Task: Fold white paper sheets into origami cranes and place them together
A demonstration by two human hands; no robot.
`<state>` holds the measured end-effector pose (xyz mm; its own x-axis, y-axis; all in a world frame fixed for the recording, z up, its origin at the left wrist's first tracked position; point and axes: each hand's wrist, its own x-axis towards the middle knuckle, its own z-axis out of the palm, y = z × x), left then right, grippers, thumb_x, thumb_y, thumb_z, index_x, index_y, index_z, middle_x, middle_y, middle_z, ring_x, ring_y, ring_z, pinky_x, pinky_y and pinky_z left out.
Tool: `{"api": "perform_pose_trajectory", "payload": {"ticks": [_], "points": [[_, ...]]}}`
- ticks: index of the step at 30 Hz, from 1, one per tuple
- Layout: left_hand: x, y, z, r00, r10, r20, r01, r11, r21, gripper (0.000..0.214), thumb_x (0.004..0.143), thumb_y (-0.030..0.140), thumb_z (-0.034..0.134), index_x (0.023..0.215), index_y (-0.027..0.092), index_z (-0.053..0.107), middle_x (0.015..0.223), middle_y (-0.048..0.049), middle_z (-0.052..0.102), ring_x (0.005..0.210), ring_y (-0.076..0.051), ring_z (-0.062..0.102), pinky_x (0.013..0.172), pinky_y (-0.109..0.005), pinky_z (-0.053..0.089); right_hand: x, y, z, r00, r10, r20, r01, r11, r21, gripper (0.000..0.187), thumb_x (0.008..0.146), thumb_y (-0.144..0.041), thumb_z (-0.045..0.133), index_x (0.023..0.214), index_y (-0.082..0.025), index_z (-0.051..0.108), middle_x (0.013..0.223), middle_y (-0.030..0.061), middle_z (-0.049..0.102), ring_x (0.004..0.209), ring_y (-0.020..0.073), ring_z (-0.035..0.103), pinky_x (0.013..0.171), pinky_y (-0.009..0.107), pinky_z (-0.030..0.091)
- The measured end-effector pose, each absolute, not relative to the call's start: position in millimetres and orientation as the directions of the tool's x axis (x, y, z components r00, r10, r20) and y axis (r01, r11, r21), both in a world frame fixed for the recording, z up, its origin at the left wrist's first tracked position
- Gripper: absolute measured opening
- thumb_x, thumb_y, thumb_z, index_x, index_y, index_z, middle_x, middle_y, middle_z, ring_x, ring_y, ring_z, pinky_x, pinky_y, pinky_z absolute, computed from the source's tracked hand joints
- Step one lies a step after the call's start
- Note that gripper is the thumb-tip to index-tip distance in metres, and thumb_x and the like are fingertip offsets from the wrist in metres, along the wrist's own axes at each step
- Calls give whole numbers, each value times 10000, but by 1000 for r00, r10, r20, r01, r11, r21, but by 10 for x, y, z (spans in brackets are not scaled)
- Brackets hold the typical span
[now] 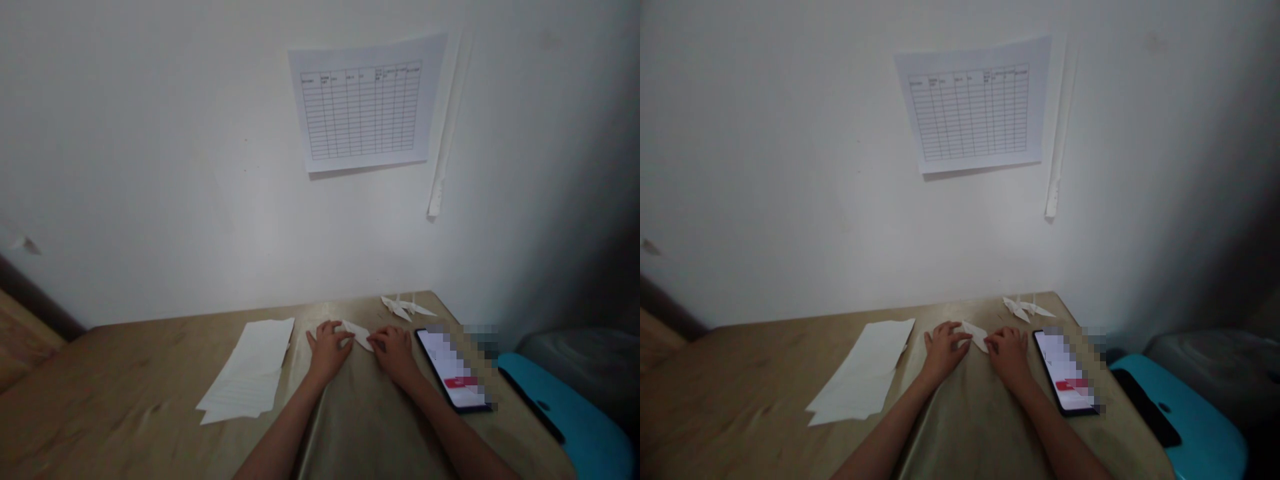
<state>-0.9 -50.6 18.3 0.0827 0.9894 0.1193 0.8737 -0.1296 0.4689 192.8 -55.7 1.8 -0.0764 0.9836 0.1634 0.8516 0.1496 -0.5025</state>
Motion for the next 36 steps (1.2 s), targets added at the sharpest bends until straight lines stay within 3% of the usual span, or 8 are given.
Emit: {"api": "perform_pose_trajectory", "payload": {"ticks": [11, 16, 20, 25, 31, 36], "points": [[35, -536, 191, 116, 992, 48, 903, -126, 412, 323, 922, 525, 587, 1209, 448, 715, 1525, 16, 526, 1470, -394, 296, 1124, -819, 19, 1928, -541, 21, -137, 981, 138, 737, 194, -647, 307, 892, -191, 526, 1002, -313, 786, 1144, 46, 738, 1264, 276, 532, 1171, 578, 156], [29, -541, 168, 183, 982, 40, 909, -184, 373, 505, 842, 623, 643, 1319, 456, 638, 1583, 5, 454, 1491, -416, 256, 1117, -828, -14, 1936, -549, 24, -149, 974, 168, 734, 223, -642, 318, 865, -173, 532, 1054, -289, 760, 1131, 51, 735, 1239, 267, 548, 1189, 583, 121], [12, -546, 177, 256, 967, -5, 910, -239, 340, 571, 828, 524, 665, 1388, 472, 567, 1618, 3, 395, 1508, -403, 233, 1127, -814, -9, 2031, -506, -3, -139, 962, 236, 808, 247, -535, 396, 825, -118, 530, 1122, -267, 744, 1264, 80, 679, 1292, 289, 496, 1186, 555, 161], [2, -558, 183, 317, 948, -16, 899, -295, 325, 569, 867, 365, 605, 1409, 518, 522, 1631, 16, 367, 1514, -386, 224, 1124, -813, -15, 2098, -507, -4, -291, 926, 241, 788, 375, -489, 530, 806, -81, 512, 1236, -326, 701, 1465, 14, 576, 1417, 272, 385, 1207, 556, 159], [-37, -553, 200, 305, 951, 46, 895, -303, 328, 566, 864, 227, 598, 1346, 524, 584, 1629, 49, 368, 1505, -353, 243, 1140, -790, -38, 2062, -547, 23, -359, 909, 212, 755, 416, -507, 440, 861, -147, 542, 1218, -344, 706, 1334, 28, 682, 1417, 275, 420, 1204, 658, 46], [-65, -544, 224, 312, 945, 103, 882, -328, 339, 391, 867, 352, 691, 1241, 464, 682, 1564, 40, 472, 1462, -351, 310, 1147, -787, -49, 2056, -535, 40, -365, 896, 253, 751, 444, -488, 305, 894, -203, 568, 1101, -323, 757, 1254, 28, 726, 1360, 273, 481, 1211, 641, 43]]}}
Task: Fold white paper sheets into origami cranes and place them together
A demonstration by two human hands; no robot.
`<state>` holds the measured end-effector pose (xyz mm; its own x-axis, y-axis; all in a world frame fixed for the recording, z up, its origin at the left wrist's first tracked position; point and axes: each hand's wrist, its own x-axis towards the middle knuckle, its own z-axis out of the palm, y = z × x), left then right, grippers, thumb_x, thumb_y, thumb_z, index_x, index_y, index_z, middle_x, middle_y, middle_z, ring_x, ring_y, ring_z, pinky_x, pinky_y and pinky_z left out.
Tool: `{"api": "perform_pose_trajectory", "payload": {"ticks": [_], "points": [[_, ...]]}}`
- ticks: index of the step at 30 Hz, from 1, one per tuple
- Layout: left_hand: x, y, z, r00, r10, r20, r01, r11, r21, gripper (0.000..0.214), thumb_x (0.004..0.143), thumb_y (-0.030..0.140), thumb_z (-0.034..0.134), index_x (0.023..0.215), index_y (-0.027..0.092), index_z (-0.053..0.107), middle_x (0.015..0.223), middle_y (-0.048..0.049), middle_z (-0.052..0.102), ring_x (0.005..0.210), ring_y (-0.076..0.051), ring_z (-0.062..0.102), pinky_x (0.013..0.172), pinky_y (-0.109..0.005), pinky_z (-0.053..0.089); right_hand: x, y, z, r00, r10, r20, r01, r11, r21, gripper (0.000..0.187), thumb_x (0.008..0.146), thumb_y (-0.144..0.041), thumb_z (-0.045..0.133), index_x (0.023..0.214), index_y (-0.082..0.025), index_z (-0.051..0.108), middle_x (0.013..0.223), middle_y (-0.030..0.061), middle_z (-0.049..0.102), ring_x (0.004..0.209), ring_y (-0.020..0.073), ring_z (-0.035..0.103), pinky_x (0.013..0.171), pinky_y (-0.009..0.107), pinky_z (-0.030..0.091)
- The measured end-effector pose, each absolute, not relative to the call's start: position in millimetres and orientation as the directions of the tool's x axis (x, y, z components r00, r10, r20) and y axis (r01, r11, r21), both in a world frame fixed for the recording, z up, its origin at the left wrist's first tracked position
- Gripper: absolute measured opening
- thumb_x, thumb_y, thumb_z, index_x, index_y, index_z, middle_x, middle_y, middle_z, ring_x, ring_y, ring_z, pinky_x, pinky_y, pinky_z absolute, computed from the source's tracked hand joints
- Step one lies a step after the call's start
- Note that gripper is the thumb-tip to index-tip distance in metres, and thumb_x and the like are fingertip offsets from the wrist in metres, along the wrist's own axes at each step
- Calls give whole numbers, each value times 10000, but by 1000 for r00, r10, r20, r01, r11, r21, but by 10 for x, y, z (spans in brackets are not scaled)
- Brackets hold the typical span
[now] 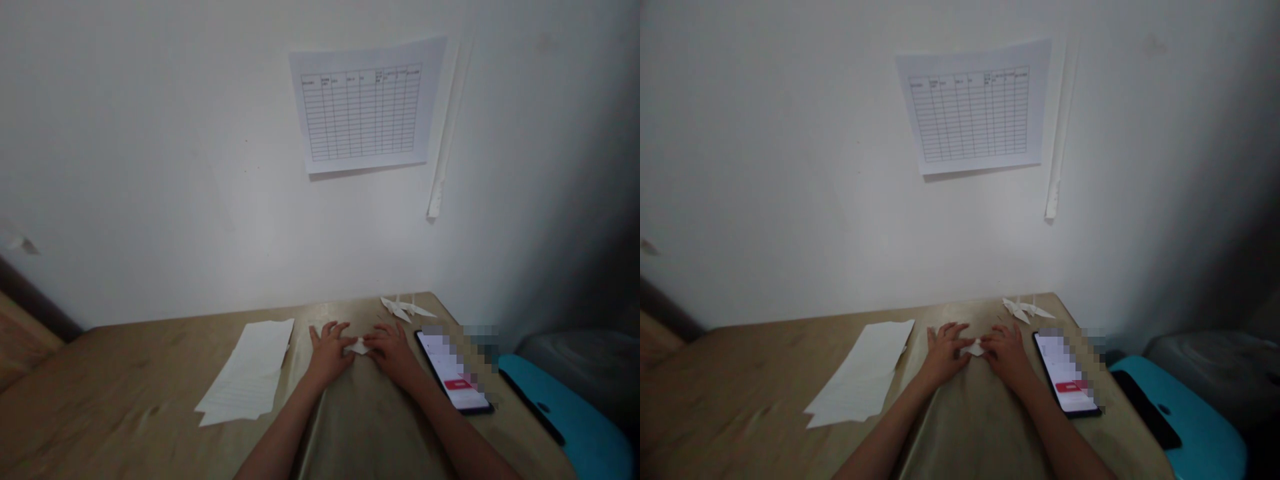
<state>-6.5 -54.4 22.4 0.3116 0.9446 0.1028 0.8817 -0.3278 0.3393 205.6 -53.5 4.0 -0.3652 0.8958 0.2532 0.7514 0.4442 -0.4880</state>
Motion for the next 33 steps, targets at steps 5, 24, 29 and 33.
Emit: {"api": "perform_pose_trajectory", "payload": {"ticks": [5, 24, 29, 33], "points": [[-64, -526, 207, 290, 950, 112, 880, -311, 359, 342, 839, 468, 751, 1180, 447, 725, 1530, 15, 514, 1442, -362, 338, 1154, -777, -58, 2030, -549, 65, -381, 874, 301, 753, 483, -447, 223, 889, -245, 610, 1022, -323, 771, 1173, 24, 756, 1293, 265, 539, 1210, 649, 30], [-58, -491, 226, 173, 972, 157, 836, -229, 498, 64, 858, 325, 740, 825, 340, 793, 1384, 15, 632, 1372, -312, 437, 1152, -781, 6, 1965, -524, 45, -213, 948, 237, 726, 316, -610, 187, 898, -268, 566, 932, -292, 749, 1134, 39, 741, 1251, 271, 553, 1177, 673, -7], [-52, -477, 225, 149, 979, 142, 848, -200, 490, 54, 845, 335, 748, 814, 334, 792, 1425, 26, 606, 1388, -322, 417, 1150, -779, 34, 1977, -481, -1, -171, 956, 238, 717, 286, -635, 148, 877, -286, 590, 880, -275, 738, 1101, 33, 745, 1230, 264, 565, 1166, 669, 7], [-30, -475, 233, 121, 983, 137, 848, -174, 501, 53, 838, 335, 750, 799, 333, 787, 1435, 32, 599, 1392, -312, 416, 1151, -775, 46, 1956, -475, -28, -150, 960, 236, 710, 271, -649, 146, 866, -305, 588, 842, -259, 724, 1103, 38, 740, 1190, 266, 573, 1151, 676, 7]]}}
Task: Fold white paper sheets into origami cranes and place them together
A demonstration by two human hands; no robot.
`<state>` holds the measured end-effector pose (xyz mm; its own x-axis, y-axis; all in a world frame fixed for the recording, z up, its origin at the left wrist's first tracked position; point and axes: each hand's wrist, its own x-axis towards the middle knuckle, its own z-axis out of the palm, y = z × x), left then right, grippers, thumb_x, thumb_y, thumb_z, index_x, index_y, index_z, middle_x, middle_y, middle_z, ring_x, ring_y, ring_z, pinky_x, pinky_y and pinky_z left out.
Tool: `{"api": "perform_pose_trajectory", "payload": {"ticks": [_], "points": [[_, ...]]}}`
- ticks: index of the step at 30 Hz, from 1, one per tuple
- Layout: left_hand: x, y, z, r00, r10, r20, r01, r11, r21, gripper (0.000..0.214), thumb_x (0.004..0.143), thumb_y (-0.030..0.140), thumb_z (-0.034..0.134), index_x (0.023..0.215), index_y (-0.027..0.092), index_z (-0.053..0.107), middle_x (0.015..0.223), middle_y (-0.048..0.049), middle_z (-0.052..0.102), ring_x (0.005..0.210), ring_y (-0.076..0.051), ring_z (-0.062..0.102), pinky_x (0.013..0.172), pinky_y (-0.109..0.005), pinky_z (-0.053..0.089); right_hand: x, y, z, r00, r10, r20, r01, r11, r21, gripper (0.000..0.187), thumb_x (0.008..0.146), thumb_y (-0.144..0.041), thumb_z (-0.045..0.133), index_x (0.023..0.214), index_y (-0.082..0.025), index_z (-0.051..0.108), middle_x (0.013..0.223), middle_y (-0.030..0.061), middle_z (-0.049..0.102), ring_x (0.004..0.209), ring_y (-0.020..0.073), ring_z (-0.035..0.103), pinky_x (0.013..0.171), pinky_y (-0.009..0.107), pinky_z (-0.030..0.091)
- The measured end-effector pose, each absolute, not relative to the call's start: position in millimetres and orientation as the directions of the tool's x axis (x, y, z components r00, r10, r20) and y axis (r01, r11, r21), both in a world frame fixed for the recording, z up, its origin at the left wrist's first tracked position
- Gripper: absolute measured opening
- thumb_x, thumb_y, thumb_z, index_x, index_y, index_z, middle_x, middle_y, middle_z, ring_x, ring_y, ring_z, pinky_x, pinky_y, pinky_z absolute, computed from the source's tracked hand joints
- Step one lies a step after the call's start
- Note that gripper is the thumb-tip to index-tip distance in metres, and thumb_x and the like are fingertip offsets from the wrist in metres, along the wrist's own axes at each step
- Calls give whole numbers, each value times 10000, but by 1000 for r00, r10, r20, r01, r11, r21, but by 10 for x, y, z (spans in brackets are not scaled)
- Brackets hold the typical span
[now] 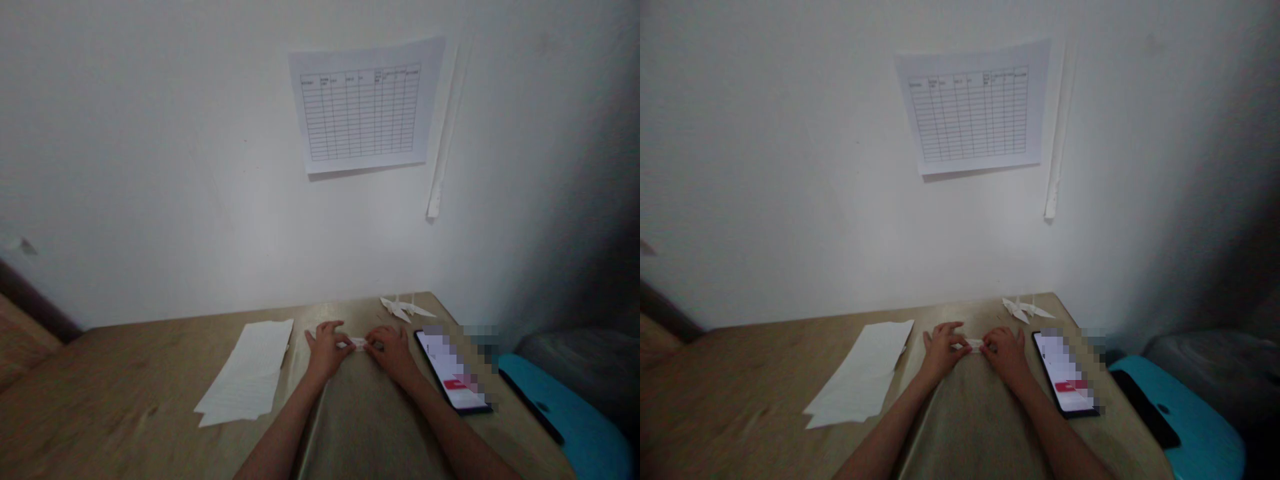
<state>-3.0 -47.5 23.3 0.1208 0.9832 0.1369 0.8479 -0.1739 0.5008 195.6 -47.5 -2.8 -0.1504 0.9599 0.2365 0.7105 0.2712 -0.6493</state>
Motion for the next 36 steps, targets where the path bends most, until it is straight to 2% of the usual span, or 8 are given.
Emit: {"api": "perform_pose_trajectory", "payload": {"ticks": [8, 16, 36], "points": [[9, -469, 224, 71, 992, 104, 839, -116, 531, 28, 782, 342, 786, 792, 323, 767, 1509, 45, 521, 1435, -326, 352, 1126, -803, 14, 1903, -473, -18, -102, 971, 218, 727, 222, -650, 127, 842, -294, 596, 774, -249, 692, 1085, 16, 736, 1196, 274, 553, 1129, 690, 20], [14, -452, 208, 50, 996, 80, 839, -86, 537, 61, 760, 344, 802, 785, 312, 757, 1566, 64, 454, 1465, -332, 318, 1138, -788, 6, 1878, -470, 7, -107, 974, 200, 772, 208, -600, 143, 886, -289, 572, 804, -253, 683, 1091, 5, 727, 1184, 259, 555, 1133, 683, 73], [38, -426, 224, 20, 999, 50, 843, -44, 537, 83, 722, 328, 821, 777, 310, 761, 1573, 53, 448, 1470, -323, 319, 1143, -779, -8, 1823, -517, 32, -101, 978, 180, 809, 186, -557, 90, 870, -231, 595, 861, -254, 682, 1159, 31, 697, 1230, 272, 512, 1137, 687, 70]]}}
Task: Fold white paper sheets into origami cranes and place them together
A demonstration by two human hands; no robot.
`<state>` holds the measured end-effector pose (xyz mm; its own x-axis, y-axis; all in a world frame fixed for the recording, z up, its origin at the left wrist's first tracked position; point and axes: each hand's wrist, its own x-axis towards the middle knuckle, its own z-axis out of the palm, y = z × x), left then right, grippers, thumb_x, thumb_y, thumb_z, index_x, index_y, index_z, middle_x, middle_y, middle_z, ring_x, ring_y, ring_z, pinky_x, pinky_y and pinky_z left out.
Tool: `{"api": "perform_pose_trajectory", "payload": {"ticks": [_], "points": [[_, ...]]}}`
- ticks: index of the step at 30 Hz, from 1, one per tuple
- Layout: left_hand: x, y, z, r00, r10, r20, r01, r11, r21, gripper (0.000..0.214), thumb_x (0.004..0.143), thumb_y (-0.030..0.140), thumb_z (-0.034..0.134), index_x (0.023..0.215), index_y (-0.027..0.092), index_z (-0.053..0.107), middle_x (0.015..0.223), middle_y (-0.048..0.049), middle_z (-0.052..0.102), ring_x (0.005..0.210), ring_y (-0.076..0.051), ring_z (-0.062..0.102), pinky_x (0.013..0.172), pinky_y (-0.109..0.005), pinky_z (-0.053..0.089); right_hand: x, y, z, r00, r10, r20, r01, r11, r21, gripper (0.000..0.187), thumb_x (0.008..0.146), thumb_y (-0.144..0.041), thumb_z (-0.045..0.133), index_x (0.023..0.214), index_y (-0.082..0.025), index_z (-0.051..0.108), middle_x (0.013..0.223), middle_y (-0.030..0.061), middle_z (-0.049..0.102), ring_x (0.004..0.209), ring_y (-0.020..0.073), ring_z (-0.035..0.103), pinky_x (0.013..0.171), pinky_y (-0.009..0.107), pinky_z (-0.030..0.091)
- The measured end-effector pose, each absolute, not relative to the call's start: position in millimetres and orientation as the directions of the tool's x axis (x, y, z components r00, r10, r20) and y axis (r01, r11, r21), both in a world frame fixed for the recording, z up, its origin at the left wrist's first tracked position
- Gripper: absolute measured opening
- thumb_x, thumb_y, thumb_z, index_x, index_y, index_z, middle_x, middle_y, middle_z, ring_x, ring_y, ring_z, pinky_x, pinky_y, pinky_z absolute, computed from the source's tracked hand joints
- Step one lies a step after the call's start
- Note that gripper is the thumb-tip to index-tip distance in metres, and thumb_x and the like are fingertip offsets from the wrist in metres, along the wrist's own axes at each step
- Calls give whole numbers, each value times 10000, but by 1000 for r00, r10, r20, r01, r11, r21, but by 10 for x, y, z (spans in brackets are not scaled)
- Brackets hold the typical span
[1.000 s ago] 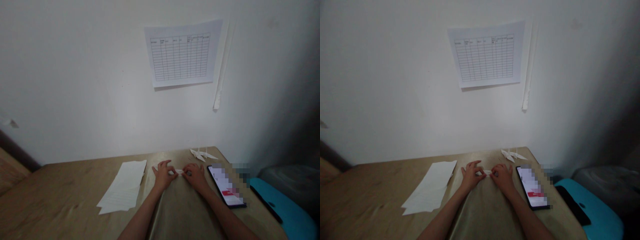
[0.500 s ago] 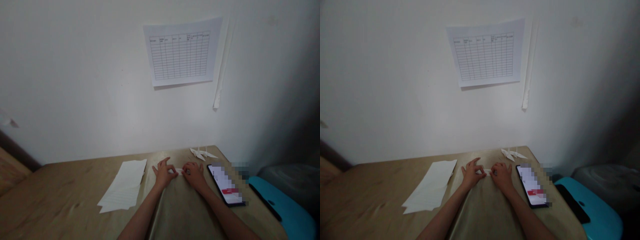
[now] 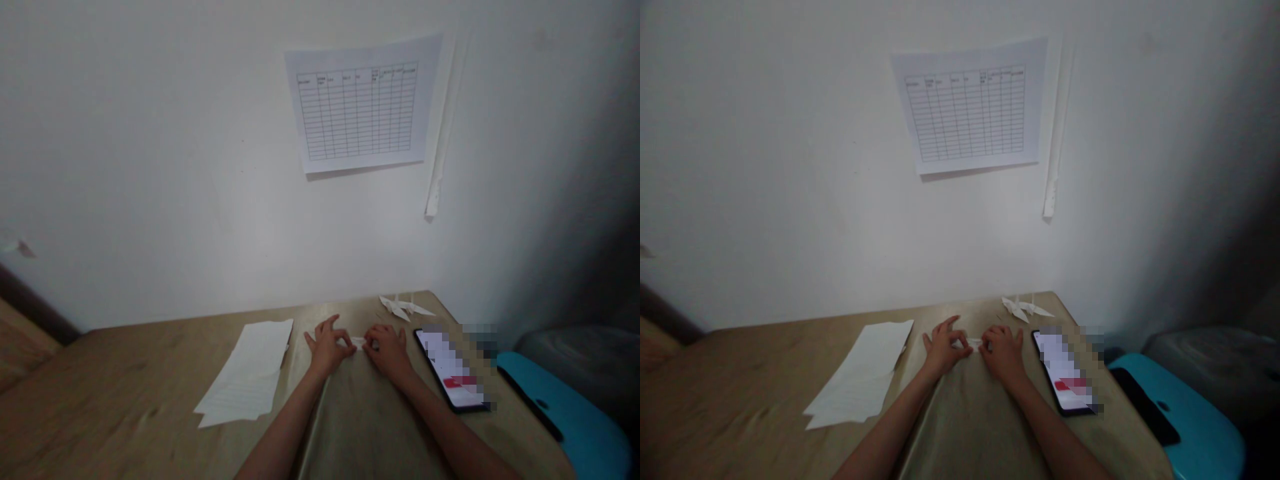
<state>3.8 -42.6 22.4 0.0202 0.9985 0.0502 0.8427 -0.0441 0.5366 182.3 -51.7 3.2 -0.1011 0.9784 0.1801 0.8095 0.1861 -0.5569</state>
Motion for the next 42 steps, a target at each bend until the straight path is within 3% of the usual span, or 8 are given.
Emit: {"api": "perform_pose_trajectory", "payload": {"ticks": [15, 19, 23, 32, 42], "points": [[58, -452, 201, 31, 997, 77, 857, -66, 511, 111, 753, 401, 806, 777, 310, 746, 1546, 50, 479, 1469, -336, 319, 1144, -783, 13, 1799, -542, 74, -70, 982, 178, 812, 159, -561, 122, 877, -282, 587, 784, -234, 649, 1119, 29, 704, 1180, 269, 535, 1139, 689, 70], [66, -453, 243, 38, 999, 40, 871, -52, 488, 203, 751, 434, 804, 924, 352, 738, 1569, 42, 449, 1480, -339, 301, 1153, -771, 29, 1793, -523, 36, -58, 982, 178, 841, 144, -521, 99, 871, -305, 595, 919, -255, 666, 1151, 39, 688, 1203, 276, 525, 1147, 674, 95], [69, -452, 280, 37, 999, 10, 881, -38, 471, 405, 753, 416, 799, 1141, 435, 683, 1593, 35, 415, 1491, -335, 289, 1157, -765, 29, 1801, -508, 8, -75, 984, 162, 837, 150, -526, 217, 873, -275, 588, 1072, -295, 673, 1199, 37, 671, 1240, 284, 517, 1155, 691, 71], [-25, -400, 224, 118, 991, -61, 890, -78, 449, 332, 808, 392, 737, 1131, 461, 702, 1642, 36, 331, 1539, -341, 203, 1151, -768, 18, 1832, -508, 65, -119, 989, 93, 830, 151, -537, 450, 857, -181, 562, 1250, -384, 647, 1274, 32, 642, 1299, 286, 476, 1153, 714, 58], [-76, -391, 295, 165, 973, -160, 891, -77, 448, 436, 815, 290, 679, 1221, 450, 664, 1679, 8, 256, 1568, -341, 120, 1167, -735, 5, 1884, -504, 74, -144, 987, 77, 827, 163, -538, 519, 835, -128, 513, 1256, -396, 656, 1289, 22, 638, 1317, 274, 475, 1172, 690, 57]]}}
